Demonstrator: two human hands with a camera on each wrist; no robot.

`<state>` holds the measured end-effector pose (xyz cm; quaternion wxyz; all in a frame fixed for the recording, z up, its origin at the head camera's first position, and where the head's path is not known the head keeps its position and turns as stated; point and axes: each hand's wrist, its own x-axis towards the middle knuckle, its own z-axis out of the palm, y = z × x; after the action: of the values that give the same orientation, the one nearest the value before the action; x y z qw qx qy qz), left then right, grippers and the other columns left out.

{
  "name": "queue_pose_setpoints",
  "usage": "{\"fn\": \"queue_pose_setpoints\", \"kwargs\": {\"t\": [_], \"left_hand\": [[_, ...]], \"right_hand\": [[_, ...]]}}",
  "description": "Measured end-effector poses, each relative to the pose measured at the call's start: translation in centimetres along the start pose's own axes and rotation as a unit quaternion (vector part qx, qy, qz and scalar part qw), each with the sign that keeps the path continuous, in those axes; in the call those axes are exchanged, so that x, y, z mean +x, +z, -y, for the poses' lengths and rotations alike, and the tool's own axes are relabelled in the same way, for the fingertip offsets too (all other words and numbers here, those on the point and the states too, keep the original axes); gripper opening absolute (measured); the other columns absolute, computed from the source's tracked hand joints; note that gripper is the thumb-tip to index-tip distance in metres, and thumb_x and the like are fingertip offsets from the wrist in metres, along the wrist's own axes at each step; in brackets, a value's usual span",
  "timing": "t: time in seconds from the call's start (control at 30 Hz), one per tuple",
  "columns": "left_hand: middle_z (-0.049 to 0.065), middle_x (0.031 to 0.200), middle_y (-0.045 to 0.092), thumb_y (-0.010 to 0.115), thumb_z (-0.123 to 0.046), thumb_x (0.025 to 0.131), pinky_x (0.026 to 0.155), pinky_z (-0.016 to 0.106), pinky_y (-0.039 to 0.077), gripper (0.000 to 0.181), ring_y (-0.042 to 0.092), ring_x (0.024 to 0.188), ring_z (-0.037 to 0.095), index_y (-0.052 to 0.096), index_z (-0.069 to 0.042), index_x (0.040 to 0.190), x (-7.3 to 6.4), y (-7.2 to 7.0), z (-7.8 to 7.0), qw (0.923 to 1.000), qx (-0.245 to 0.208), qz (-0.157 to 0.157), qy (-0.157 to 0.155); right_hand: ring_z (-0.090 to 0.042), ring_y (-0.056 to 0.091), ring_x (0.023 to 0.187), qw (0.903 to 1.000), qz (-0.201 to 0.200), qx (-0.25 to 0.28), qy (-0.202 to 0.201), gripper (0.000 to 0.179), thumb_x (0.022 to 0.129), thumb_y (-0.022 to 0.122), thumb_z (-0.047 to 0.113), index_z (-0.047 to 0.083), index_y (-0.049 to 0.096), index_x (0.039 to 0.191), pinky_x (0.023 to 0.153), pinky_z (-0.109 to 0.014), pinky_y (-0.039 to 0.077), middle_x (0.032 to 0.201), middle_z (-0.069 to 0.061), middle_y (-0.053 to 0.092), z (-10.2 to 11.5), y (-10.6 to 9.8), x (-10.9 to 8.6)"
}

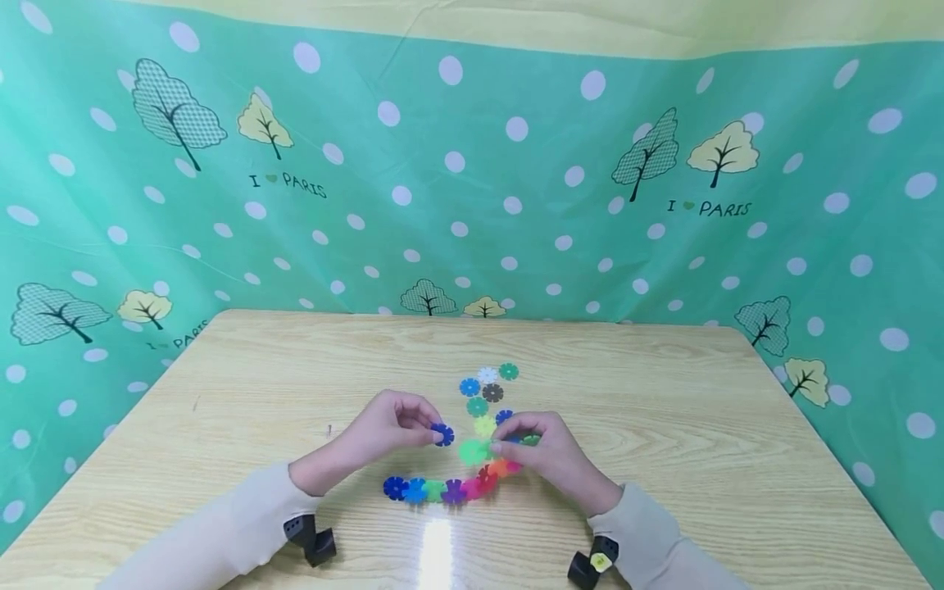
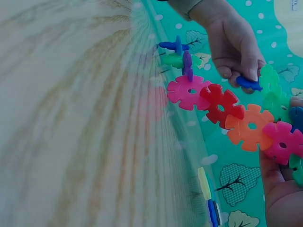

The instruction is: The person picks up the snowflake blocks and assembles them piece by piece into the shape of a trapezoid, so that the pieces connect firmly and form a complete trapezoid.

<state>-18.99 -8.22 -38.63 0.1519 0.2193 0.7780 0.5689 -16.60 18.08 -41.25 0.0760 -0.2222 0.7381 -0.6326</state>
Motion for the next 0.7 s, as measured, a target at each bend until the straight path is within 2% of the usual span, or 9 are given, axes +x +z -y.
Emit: {"fn": "queue_pose_setpoints", "kwargs": {"t": [0.23,0.37,0.7], "left_hand": [[0.003,0.080,0.067,0.072,-0.003,0.079,0.067,0.024,0.056,0.008,0.064,0.071,0.012,0.068,-0.003,0.087,-0.9,1.1,-0.4,0.9992,0.023,-0.006,0.033],[0.003,0.080,0.067,0.072,-0.003,0.080,0.067,0.024,0.056,0.008,0.064,0.071,0.014,0.068,-0.004,0.086,-1.1,1.4,-0.5,0.9988,0.028,-0.014,0.037],[0.006,0.081,0.068,0.072,-0.003,0.080,0.066,0.024,0.056,0.010,0.065,0.070,0.012,0.067,-0.001,0.089,-1.3,1.9,-0.3,0.9989,0.004,-0.024,0.041]], "right_hand": [[-0.008,0.059,0.061,0.9999,0.001,0.011,0.005,0.013,0.084,0.068,0.004,-0.005,0.066,0.092,0.053,-0.028,0.054,0.080,-0.001,0.067,0.1,-0.1,0.0],[-0.008,0.059,0.062,0.9999,-0.006,0.000,0.010,0.013,0.084,0.069,0.005,-0.004,0.066,0.092,0.054,-0.028,0.054,0.080,-0.001,0.068,0.1,-0.1,-0.1],[-0.010,0.060,0.069,0.9998,-0.013,-0.004,0.017,0.013,0.084,0.069,0.007,-0.003,0.067,0.092,0.057,-0.030,0.055,0.082,-0.001,0.068,0.0,-0.1,-0.2]]}}
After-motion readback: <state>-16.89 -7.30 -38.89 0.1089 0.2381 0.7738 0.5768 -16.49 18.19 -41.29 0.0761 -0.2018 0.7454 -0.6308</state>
